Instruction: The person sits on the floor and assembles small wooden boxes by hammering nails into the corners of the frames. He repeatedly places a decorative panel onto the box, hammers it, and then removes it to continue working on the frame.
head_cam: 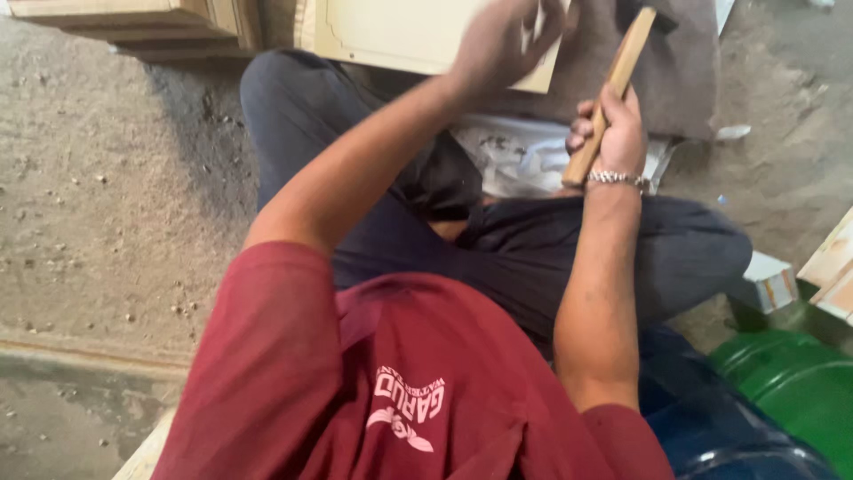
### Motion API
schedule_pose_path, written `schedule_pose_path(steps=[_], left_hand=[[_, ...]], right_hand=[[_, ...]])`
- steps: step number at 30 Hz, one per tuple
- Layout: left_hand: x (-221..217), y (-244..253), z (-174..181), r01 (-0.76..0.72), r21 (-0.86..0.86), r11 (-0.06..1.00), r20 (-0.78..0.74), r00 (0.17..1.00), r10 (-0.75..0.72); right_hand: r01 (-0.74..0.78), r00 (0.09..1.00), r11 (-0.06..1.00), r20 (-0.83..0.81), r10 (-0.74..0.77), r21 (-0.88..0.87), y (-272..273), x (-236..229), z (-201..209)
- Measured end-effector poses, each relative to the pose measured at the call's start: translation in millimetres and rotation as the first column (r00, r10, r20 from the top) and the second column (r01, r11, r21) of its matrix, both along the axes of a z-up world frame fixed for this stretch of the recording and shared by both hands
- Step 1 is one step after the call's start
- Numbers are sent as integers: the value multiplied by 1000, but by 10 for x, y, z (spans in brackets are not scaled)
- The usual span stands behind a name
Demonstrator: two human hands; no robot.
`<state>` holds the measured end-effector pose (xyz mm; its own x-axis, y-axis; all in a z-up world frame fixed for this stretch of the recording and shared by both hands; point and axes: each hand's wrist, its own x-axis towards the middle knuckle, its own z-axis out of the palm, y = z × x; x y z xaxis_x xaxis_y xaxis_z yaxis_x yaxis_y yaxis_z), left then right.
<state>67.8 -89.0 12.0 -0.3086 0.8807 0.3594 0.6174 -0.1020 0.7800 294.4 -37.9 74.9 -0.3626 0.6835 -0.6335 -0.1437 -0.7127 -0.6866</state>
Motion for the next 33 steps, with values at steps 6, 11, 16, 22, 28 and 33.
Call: schedule_pose_path(steps=[6,11,16,22,28,33], left_hand=[[771,-849,-188,230,-430,873,89,973,-213],[949,-622,-462,199,-568,798,-27,965,-259],[1076,-644,-538,203,-636,744,-27,958,-285],[1089,-511,-635,261,-639,723,-26,933,-359],[909,-689,-305,317,-357,879,179,946,-269],[283,-780,217,321,-384,866,332,923,-195]], right_hand=[[16,1000,999,4,-16,30,-32,-29,-151],[-26,1000,998,4,26,55,-22,16,-151],[-38,999,998,-35,40,43,-37,48,-225],[-43,999,998,4,43,36,8,17,-224],[-46,999,999,15,46,26,-30,-8,-145],[-54,998,998,27,53,34,-55,-32,-112]])
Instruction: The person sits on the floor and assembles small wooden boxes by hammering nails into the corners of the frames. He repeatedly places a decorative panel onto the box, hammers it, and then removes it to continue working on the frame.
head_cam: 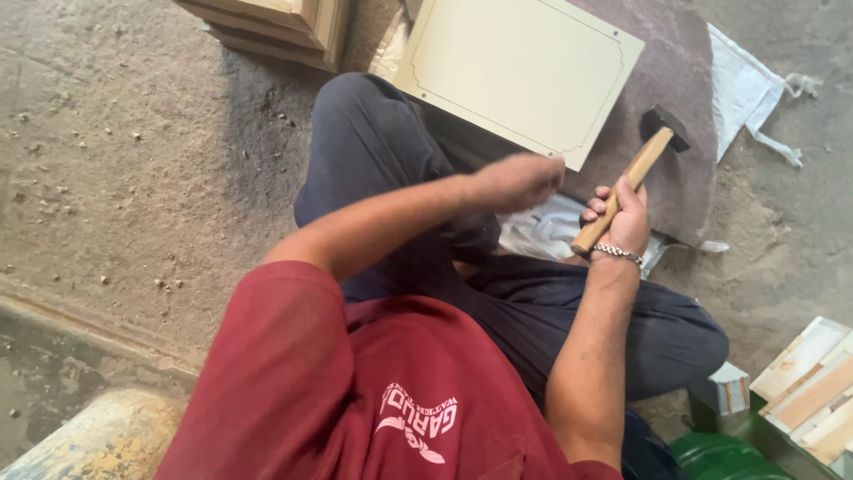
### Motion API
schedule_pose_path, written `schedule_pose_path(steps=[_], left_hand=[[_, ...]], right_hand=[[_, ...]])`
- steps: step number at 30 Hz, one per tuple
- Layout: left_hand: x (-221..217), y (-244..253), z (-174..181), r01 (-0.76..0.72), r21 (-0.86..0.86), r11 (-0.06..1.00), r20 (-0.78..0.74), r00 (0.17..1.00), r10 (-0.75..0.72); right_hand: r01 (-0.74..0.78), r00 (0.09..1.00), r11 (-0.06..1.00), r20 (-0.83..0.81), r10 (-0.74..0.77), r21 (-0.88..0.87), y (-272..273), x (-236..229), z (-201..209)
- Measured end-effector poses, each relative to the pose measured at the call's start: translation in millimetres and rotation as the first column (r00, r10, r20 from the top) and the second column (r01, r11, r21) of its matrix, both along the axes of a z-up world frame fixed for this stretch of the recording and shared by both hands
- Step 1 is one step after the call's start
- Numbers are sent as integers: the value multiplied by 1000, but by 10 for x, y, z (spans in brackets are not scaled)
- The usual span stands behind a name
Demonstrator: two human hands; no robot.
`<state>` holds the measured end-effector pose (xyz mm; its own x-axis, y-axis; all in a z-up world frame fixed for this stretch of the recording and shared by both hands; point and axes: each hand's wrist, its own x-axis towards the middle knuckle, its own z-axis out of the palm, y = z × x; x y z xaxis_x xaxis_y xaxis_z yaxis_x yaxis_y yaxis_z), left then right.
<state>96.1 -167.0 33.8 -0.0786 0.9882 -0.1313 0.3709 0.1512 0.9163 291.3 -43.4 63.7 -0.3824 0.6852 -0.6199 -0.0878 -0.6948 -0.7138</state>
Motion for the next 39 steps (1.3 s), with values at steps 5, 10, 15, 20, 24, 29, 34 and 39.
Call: schedule_pose_path(steps=[5,10,15,20,24,29,34,39], left_hand=[[-1212,46,29,-389,436,811,62,912,404],[-2175,235,-436,-719,327,613,333,695,637],[-2448,538,-865,-758,210,617,-206,583,786],[-2411,632,-895,-801,301,518,-297,437,849],[-2351,619,-747,-805,284,520,-279,449,849],[-2274,532,-625,-794,213,570,-311,498,809],[-2328,594,-539,-777,255,576,-210,537,817],[-2308,558,-543,-754,303,583,-290,510,810]], right_hand=[[16,1000,1000,9,-16,-13,-3,-49,18],[18,1000,1000,19,-18,6,-39,-75,10],[24,1000,1000,-11,-24,-20,-29,-72,57],[89,995,989,-26,-92,-114,-76,-74,144],[129,988,968,-53,-143,-216,-146,-90,248],[78,997,994,6,-78,-82,-326,-282,389],[-172,925,885,381,-6,433,-641,-632,548],[-538,820,536,551,155,650,-863,-904,669]])
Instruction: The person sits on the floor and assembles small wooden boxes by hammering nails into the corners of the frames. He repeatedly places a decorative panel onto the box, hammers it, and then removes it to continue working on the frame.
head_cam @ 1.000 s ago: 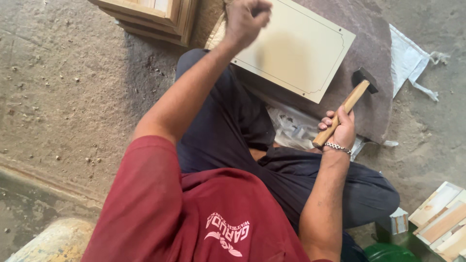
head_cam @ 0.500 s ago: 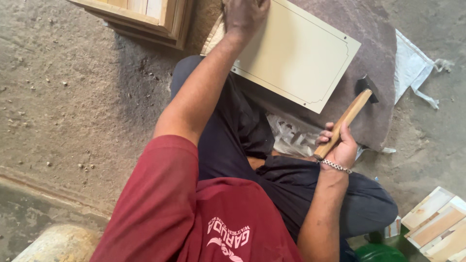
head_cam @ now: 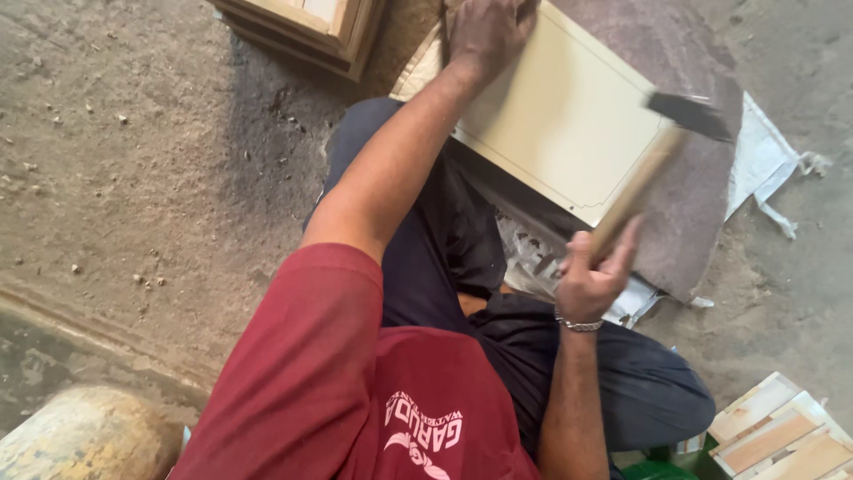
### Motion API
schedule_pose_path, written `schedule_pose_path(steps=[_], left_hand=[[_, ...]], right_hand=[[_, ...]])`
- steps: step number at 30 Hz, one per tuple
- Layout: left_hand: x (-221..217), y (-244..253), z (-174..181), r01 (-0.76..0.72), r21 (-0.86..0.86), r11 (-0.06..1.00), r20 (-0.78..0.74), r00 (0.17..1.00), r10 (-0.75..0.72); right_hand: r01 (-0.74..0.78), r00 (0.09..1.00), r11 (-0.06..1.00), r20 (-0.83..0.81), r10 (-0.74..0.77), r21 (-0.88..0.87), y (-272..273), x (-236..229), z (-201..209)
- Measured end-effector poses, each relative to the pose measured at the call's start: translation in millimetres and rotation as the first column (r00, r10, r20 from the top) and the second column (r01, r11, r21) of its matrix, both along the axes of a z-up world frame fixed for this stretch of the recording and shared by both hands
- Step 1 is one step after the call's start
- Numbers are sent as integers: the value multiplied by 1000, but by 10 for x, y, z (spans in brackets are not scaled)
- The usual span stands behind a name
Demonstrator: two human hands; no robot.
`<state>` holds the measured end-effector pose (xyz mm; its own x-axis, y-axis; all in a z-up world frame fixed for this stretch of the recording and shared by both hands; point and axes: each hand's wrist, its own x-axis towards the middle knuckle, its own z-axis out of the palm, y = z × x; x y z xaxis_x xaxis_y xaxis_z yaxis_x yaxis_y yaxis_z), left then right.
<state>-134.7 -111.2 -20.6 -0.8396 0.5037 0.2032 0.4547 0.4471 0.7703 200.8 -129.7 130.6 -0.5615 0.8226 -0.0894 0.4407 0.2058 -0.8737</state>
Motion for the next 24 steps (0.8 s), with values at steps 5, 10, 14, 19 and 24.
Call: schedule_pose_path(steps=[5,10,14,19,24], left_hand=[[1,-20,41,-22,42,999,-39,999,23],[1,-29,51,-39,69,997,30,999,37],[-18,-50,82,-80,188,979,25,997,77],[-6,-70,51,-31,191,981,158,987,0],[-17,-38,43,-52,244,968,72,997,35]], right_hand=[[-289,957,883,124,262,369,-24,-424,85],[-267,959,937,160,235,227,96,-856,125],[-337,931,903,238,277,267,227,-1089,94],[-367,917,888,269,295,276,292,-1199,32],[-430,886,844,327,327,321,292,-1272,74]])
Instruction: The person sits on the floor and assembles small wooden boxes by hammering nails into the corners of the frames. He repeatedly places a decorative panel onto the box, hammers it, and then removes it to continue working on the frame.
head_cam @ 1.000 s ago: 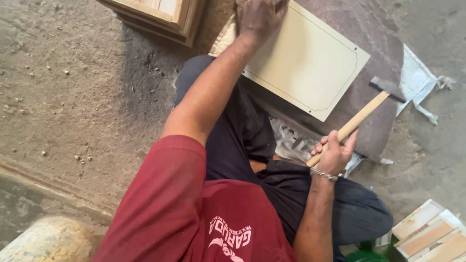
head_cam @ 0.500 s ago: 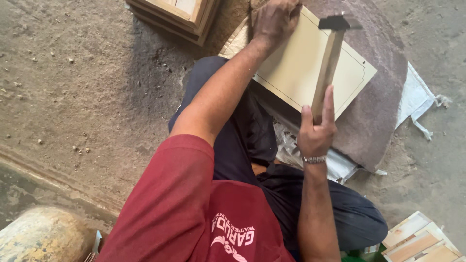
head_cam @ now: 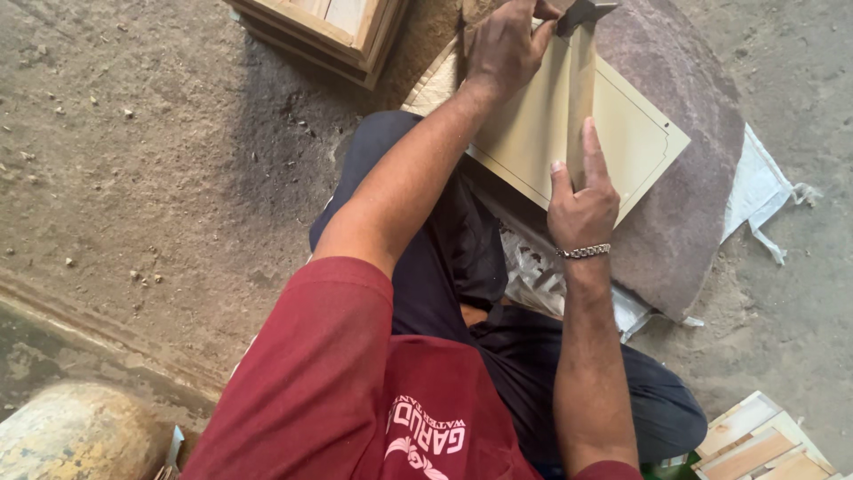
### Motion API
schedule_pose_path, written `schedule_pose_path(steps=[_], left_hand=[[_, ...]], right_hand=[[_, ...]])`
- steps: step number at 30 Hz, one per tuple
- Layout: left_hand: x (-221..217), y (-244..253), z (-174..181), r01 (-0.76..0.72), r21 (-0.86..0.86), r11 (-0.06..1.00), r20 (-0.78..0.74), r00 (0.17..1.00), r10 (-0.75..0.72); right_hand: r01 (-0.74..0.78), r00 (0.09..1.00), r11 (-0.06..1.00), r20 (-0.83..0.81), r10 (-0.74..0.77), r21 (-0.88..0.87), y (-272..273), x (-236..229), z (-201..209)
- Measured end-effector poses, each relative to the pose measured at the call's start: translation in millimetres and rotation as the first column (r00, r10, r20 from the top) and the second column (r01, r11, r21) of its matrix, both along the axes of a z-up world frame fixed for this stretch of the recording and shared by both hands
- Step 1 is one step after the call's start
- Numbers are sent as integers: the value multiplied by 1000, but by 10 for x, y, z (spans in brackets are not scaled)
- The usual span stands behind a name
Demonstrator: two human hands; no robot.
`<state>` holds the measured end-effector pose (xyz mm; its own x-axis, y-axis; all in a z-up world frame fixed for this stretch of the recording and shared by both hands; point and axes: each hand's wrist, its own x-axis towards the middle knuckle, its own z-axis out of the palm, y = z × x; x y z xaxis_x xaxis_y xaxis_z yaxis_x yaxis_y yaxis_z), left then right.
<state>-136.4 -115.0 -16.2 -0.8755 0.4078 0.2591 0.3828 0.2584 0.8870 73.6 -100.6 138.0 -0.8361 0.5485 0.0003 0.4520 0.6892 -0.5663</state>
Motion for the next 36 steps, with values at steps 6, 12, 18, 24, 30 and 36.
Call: schedule_pose_path(steps=[6,12,18,24,30,36], left_hand=[[8,-22,-62,-17,5,1000,19,1000,17],[-7,41,-109,-1,-29,1000,109,994,5],[-3,57,-118,-50,-116,992,69,996,58],[58,134,-409,-84,-75,994,24,996,87],[40,294,-822,-62,-140,988,-155,987,41],[24,280,-721,-32,-158,987,1,999,33]], right_hand=[[138,990,985,42,-135,-106,-53,-26,13],[19,999,1000,-45,-18,19,-41,-15,25],[23,1000,1000,8,-23,13,-35,5,-26],[50,998,997,-23,-51,-60,-56,101,-39],[6,902,981,-424,79,195,245,314,440],[0,930,961,-353,101,277,8,264,-48]])
